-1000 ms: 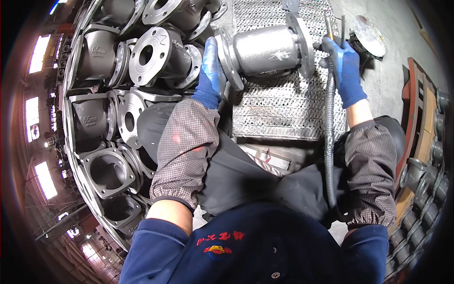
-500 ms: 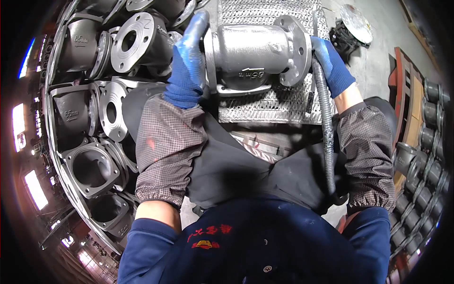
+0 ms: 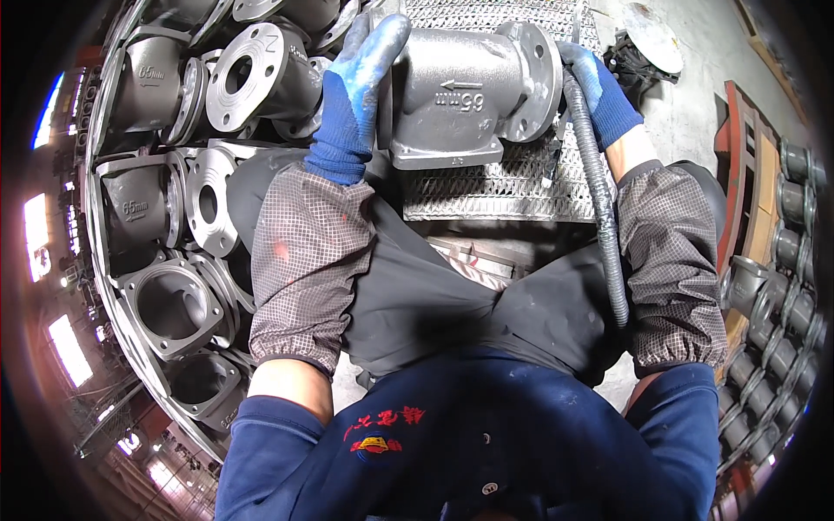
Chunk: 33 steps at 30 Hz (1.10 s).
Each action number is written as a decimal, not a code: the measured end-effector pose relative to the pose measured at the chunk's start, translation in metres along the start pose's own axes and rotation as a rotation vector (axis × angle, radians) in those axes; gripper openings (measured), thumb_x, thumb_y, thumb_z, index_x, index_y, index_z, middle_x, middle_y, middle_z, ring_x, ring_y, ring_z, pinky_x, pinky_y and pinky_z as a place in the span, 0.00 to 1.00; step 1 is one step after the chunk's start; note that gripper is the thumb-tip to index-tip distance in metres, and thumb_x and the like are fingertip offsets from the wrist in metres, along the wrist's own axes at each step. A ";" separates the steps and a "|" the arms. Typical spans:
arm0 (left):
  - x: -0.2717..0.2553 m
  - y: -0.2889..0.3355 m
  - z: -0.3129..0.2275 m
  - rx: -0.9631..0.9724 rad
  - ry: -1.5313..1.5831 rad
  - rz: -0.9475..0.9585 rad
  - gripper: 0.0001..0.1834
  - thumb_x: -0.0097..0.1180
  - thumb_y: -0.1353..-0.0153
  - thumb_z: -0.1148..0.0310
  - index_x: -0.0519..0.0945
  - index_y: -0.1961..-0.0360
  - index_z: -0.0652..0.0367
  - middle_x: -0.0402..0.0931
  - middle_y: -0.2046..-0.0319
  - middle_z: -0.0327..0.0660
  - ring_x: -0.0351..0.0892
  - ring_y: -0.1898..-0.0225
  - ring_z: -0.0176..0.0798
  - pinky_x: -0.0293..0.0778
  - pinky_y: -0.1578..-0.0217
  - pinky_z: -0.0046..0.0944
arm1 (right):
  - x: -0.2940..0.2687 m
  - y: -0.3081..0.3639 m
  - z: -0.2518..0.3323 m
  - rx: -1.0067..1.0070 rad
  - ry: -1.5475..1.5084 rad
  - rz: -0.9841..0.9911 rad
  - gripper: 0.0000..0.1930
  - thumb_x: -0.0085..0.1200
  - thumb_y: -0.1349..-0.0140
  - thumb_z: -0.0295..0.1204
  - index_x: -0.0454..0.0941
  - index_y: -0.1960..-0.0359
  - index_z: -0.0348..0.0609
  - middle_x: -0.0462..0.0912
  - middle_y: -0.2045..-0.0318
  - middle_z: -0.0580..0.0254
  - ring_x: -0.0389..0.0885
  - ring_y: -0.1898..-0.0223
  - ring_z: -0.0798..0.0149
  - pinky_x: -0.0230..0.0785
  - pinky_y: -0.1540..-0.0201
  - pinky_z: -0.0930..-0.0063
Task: The person cleans and deburrs metal pipe valve components by rotating them and using a pneumatic tool to reach interior and exterior surfaces.
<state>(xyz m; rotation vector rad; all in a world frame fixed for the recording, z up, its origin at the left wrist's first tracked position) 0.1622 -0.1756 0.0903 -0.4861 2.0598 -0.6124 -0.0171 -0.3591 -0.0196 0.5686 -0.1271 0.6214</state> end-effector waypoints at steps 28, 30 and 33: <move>0.009 -0.022 0.053 -0.129 -0.107 0.038 0.20 0.42 0.34 0.72 0.66 0.40 0.61 0.67 0.42 0.47 0.68 0.42 0.41 0.62 0.39 0.35 | -0.021 0.129 0.043 0.077 0.578 0.266 0.23 0.47 0.41 0.34 0.71 0.49 0.27 0.82 0.76 0.55 0.68 0.88 0.77 0.61 0.84 0.85; 0.008 -0.022 0.051 -0.124 -0.115 0.031 0.21 0.42 0.34 0.72 0.66 0.40 0.61 0.67 0.42 0.47 0.68 0.41 0.41 0.62 0.39 0.35 | -0.017 0.131 0.042 0.079 0.534 0.251 0.20 0.48 0.41 0.34 0.74 0.55 0.27 0.81 0.77 0.54 0.67 0.87 0.77 0.59 0.85 0.84; 0.009 -0.022 0.055 -0.217 0.009 0.013 0.21 0.42 0.33 0.70 0.66 0.40 0.62 0.66 0.41 0.46 0.67 0.41 0.41 0.62 0.39 0.35 | -0.019 0.127 0.041 0.021 0.583 0.286 0.25 0.47 0.42 0.36 0.70 0.49 0.25 0.81 0.77 0.54 0.68 0.88 0.75 0.61 0.85 0.84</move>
Point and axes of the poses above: each hand's wrist, its own y-axis away from the middle knuckle, its own x-axis out of the palm, z = x × y, the point moved 7 cm from there along -y, towards the middle knuckle
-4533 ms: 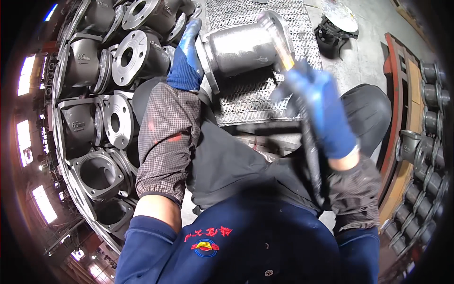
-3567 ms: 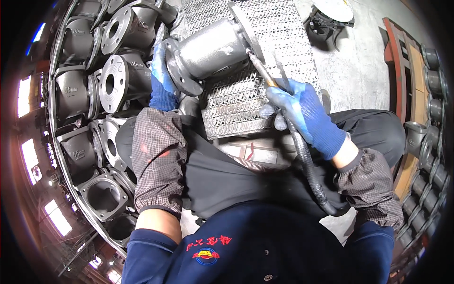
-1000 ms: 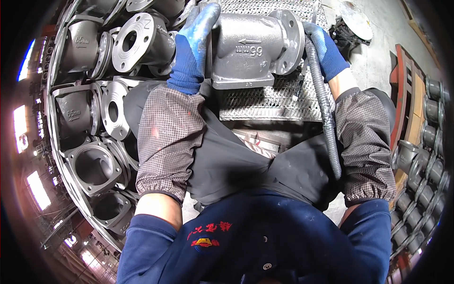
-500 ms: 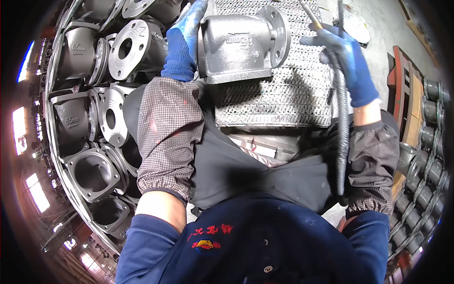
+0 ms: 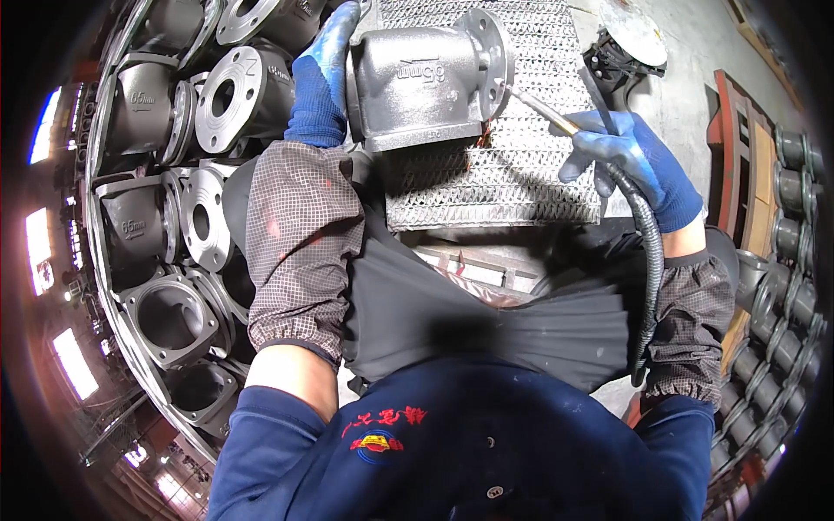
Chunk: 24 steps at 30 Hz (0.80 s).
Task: The person cleans and deburrs metal pipe valve components by rotating them and using a pneumatic tool to reach interior and exterior surfaces.
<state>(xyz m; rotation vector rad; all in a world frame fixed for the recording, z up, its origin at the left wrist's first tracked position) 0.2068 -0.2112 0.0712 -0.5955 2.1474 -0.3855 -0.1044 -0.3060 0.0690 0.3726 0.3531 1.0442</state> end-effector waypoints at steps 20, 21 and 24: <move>0.007 0.006 0.025 -0.524 0.757 -0.147 0.21 0.39 0.31 0.65 0.66 0.40 0.62 0.67 0.42 0.45 0.66 0.41 0.39 0.62 0.40 0.35 | 0.008 0.007 0.028 -0.081 -0.063 -0.184 0.21 0.45 0.37 0.34 0.71 0.48 0.30 0.81 0.76 0.58 0.69 0.85 0.76 0.62 0.81 0.85; 0.005 0.006 0.025 -0.518 0.747 -0.150 0.20 0.39 0.31 0.65 0.67 0.41 0.62 0.67 0.42 0.45 0.66 0.41 0.39 0.62 0.40 0.35 | 0.012 0.005 0.029 -0.065 -0.085 -0.157 0.20 0.45 0.37 0.33 0.71 0.48 0.30 0.81 0.76 0.58 0.68 0.86 0.76 0.62 0.81 0.85; 0.006 0.005 0.026 -0.495 0.725 -0.154 0.20 0.40 0.31 0.66 0.67 0.41 0.62 0.68 0.43 0.45 0.66 0.41 0.39 0.62 0.40 0.35 | 0.012 0.003 0.030 -0.069 -0.092 -0.179 0.20 0.45 0.38 0.32 0.71 0.48 0.30 0.81 0.76 0.58 0.68 0.86 0.76 0.61 0.81 0.85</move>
Point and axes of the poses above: each hand's wrist, its own y-axis away from the middle knuckle, its own x-axis out of the palm, z = x × y, the point moved 7 cm from there along -y, towards the middle knuckle
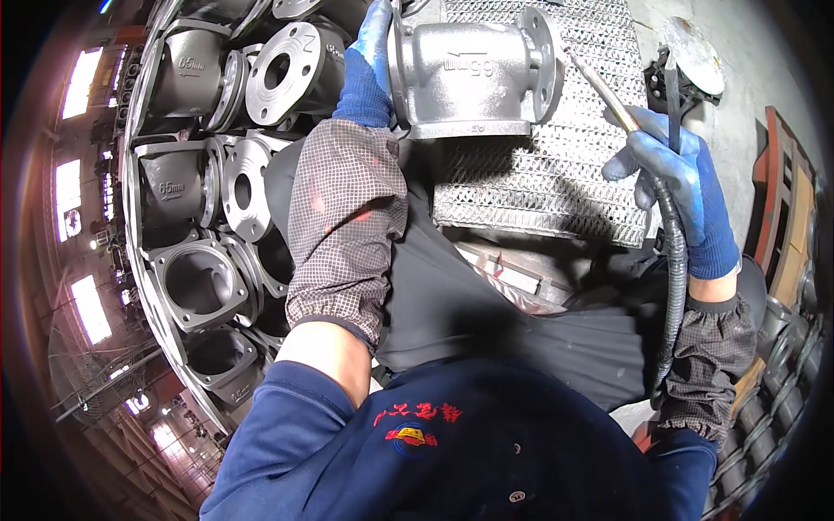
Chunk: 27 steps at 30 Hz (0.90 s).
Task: The person cleans and deburrs metal pipe valve components by rotating them and using a pneumatic tool to reach interior and exterior surfaces.
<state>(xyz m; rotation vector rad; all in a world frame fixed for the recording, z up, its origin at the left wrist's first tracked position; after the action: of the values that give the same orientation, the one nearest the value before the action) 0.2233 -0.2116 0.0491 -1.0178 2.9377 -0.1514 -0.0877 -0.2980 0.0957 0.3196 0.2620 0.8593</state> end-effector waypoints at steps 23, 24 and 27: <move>0.094 0.038 -0.049 0.034 -0.731 0.227 0.44 0.58 0.50 0.52 0.58 0.35 0.61 0.64 0.41 0.55 0.66 0.41 0.46 0.61 0.42 0.35 | -0.029 -0.036 0.000 -0.204 -0.511 -0.063 0.25 0.50 0.38 0.39 0.68 0.48 0.28 0.81 0.67 0.54 0.75 0.77 0.80 0.63 0.82 0.94; 0.099 0.045 -0.055 0.041 -0.788 0.306 0.42 0.60 0.48 0.57 0.58 0.36 0.65 0.60 0.38 0.53 0.60 0.36 0.43 0.56 0.38 0.34 | -0.024 -0.034 0.004 -0.176 -0.475 -0.120 0.22 0.48 0.37 0.35 0.70 0.49 0.26 0.81 0.66 0.53 0.73 0.78 0.78 0.64 0.79 0.90; 0.128 0.064 -0.075 0.219 -0.803 0.505 0.38 0.59 0.50 0.60 0.62 0.37 0.60 0.70 0.47 0.54 0.71 0.46 0.50 0.65 0.46 0.38 | -0.033 -0.039 -0.006 -0.150 -0.465 -0.154 0.21 0.48 0.38 0.34 0.70 0.49 0.28 0.82 0.65 0.55 0.75 0.75 0.77 0.66 0.77 0.89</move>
<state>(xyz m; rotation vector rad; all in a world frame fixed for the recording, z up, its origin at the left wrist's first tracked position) 0.0788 -0.2349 0.1177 -0.1930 2.2598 -0.0322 -0.0836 -0.3465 0.0782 0.3447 -0.2071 0.6272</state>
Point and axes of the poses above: each hand's wrist, its own y-axis away from the middle knuckle, its own x-axis out of the palm, z = x × y, the point moved 7 cm from there along -y, towards the middle knuckle
